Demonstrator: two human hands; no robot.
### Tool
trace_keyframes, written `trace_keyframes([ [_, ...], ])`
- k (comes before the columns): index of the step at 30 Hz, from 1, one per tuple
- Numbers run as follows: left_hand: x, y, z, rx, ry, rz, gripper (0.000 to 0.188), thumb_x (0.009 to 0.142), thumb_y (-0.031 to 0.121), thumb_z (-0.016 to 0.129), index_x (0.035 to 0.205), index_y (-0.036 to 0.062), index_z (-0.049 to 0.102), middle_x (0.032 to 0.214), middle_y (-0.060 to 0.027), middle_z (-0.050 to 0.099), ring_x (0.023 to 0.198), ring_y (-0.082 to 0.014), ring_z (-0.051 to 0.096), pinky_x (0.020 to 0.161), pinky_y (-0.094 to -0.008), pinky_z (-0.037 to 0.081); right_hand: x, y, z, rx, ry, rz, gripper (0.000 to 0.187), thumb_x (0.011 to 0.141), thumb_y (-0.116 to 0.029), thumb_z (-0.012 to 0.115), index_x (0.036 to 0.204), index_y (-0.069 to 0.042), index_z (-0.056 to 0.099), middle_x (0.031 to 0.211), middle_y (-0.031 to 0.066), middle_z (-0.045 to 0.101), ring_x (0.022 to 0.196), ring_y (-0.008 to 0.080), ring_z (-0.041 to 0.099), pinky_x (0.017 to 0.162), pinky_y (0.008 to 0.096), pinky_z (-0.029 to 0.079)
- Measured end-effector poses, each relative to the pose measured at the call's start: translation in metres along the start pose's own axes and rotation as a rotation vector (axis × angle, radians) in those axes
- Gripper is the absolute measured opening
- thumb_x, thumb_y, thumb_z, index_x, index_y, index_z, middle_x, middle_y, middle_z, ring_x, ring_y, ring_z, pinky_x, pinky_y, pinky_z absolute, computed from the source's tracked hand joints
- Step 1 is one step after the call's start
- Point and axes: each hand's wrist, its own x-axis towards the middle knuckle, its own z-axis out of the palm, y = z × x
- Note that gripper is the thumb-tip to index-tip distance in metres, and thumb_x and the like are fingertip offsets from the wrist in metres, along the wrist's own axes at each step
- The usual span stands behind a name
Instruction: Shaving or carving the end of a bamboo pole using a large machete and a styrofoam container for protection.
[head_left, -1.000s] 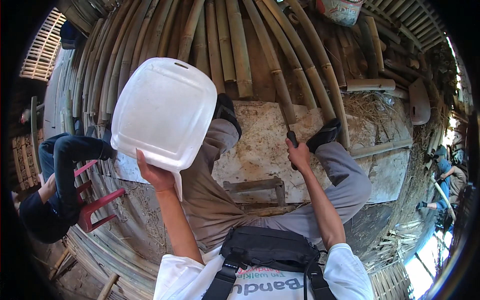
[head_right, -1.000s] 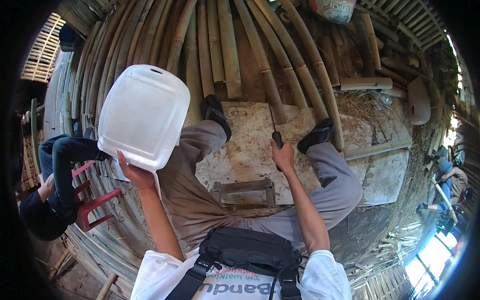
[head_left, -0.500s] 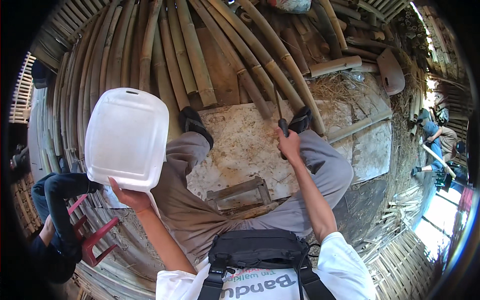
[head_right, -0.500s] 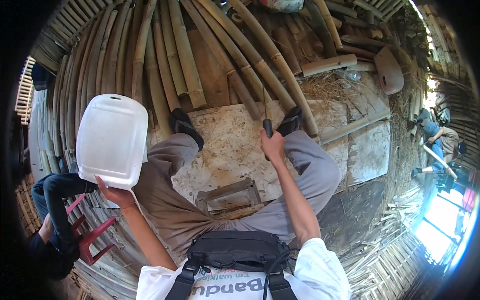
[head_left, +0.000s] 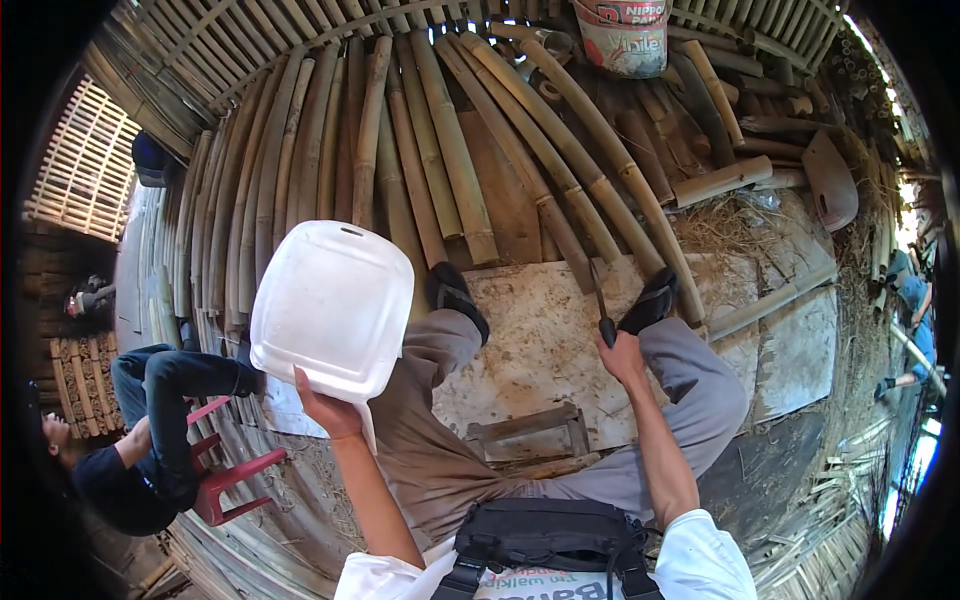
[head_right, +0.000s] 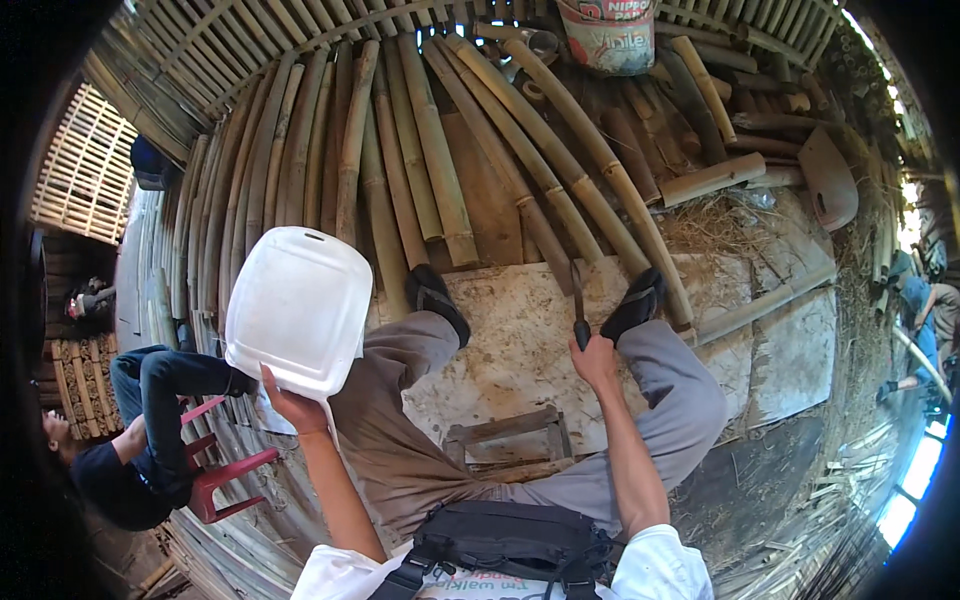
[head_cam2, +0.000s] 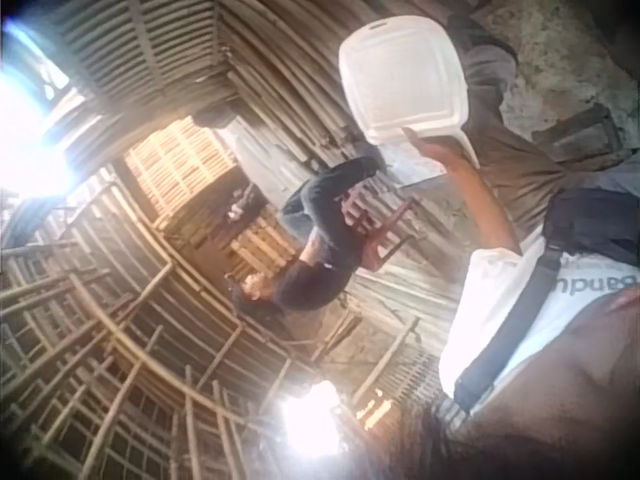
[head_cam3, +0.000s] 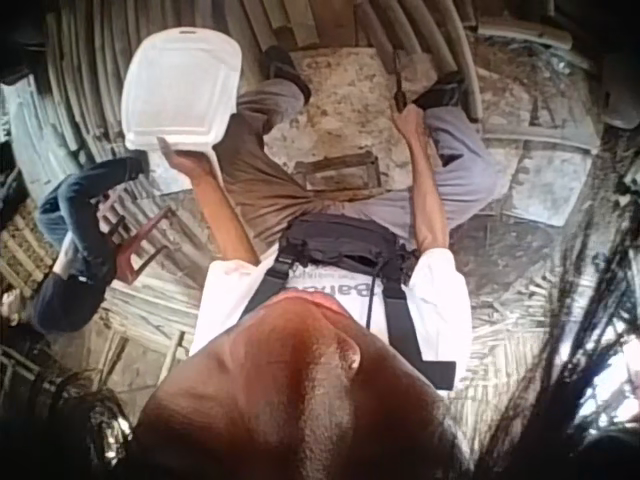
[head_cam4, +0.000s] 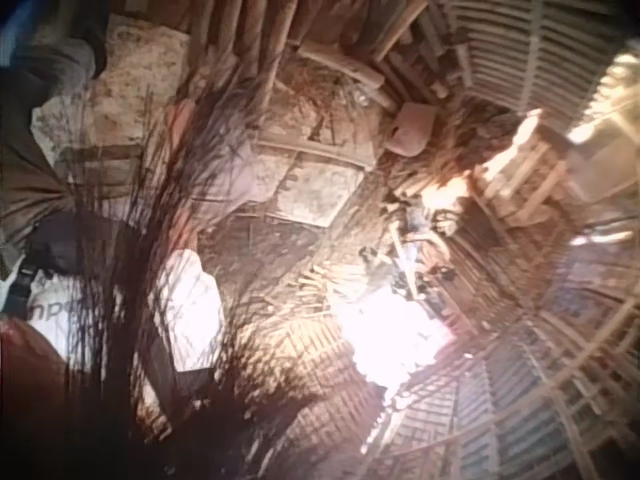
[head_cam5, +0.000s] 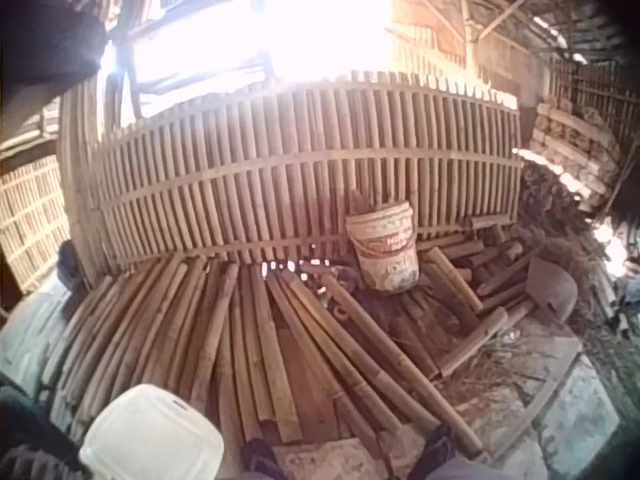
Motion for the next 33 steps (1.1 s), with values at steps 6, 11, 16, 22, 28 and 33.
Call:
trace_keyframes([
  [6, -0.002, 0.002, 0.014, 0.050, -0.001, 0.022, 0.071, 0.088, 0.043, 0.050, 0.141, 0.0041, 0.024, 0.138, -0.0132, 0.036, 0.124, -0.0299, 0.039, 0.103, -0.0425, 0.034, -0.025, -0.003, 0.001, -0.079, -0.175, -0.129, 0.042, 0.077, -0.034, 0.064, 0.077, 0.008, 0.060, 0.070, 0.0282, 0.060, 0.074, 0.0433, 0.061, 0.065, 0.0475, 0.048],
  [11, -0.002, -0.003, 0.019, 0.091, -0.018, -0.034, 0.069, 0.086, 0.038, 0.055, 0.140, 0.0035, 0.027, 0.135, -0.0134, 0.040, 0.122, -0.0278, 0.042, 0.101, -0.0404, 0.036, -0.029, -0.004, 0.013, 0.003, -0.274, -0.127, 0.042, 0.078, -0.034, 0.064, 0.075, 0.008, 0.059, 0.068, 0.0279, 0.059, 0.070, 0.0423, 0.061, 0.065, 0.0454, 0.047],
  [16, -0.002, -0.022, 0.063, 0.488, -0.107, -0.052, 0.075, 0.072, 0.012, 0.075, 0.132, -0.0014, 0.032, 0.121, -0.0150, 0.047, 0.108, -0.0244, 0.049, 0.095, -0.0353, 0.039, -0.029, -0.002, 0.013, 0.086, -0.279, -0.087, 0.046, 0.078, -0.037, 0.065, 0.072, 0.009, 0.059, 0.065, 0.0253, 0.059, 0.067, 0.0392, 0.061, 0.061, 0.0442, 0.046],
  [22, -0.004, -0.092, 0.090, 0.676, -0.440, -0.053, 0.087, 0.063, 0.022, 0.084, 0.131, 0.0015, 0.034, 0.118, -0.0126, 0.050, 0.111, -0.0221, 0.048, 0.094, -0.0353, 0.041, -0.024, 0.013, 0.016, 0.050, -0.222, -0.096, 0.045, 0.080, -0.038, 0.064, 0.073, 0.006, 0.060, 0.057, 0.0187, 0.058, 0.057, 0.0323, 0.061, 0.055, 0.0403, 0.045],
  [28, 0.008, -0.106, 0.082, 0.692, -0.812, -0.431, 0.091, 0.058, 0.020, 0.085, 0.133, 0.0023, 0.036, 0.124, -0.0088, 0.048, 0.116, -0.0194, 0.044, 0.101, -0.0312, 0.032, -0.013, 0.023, 0.023, 0.234, -0.286, 0.042, 0.040, 0.082, -0.036, 0.065, 0.074, 0.004, 0.060, 0.055, 0.0069, 0.057, 0.045, 0.0151, 0.056, 0.045, 0.0320, 0.043],
  [33, 0.052, -0.097, 0.114, 1.104, -0.967, -0.410, 0.100, 0.053, 0.028, 0.088, 0.134, -0.0002, 0.036, 0.123, -0.0121, 0.052, 0.114, -0.0218, 0.049, 0.100, -0.0324, 0.036, -0.015, 0.019, 0.019, 0.248, -0.296, 0.060, 0.039, 0.083, -0.033, 0.063, 0.070, 0.002, 0.057, 0.050, 0.0054, 0.052, 0.042, 0.0159, 0.054, 0.043, 0.0324, 0.041],
])
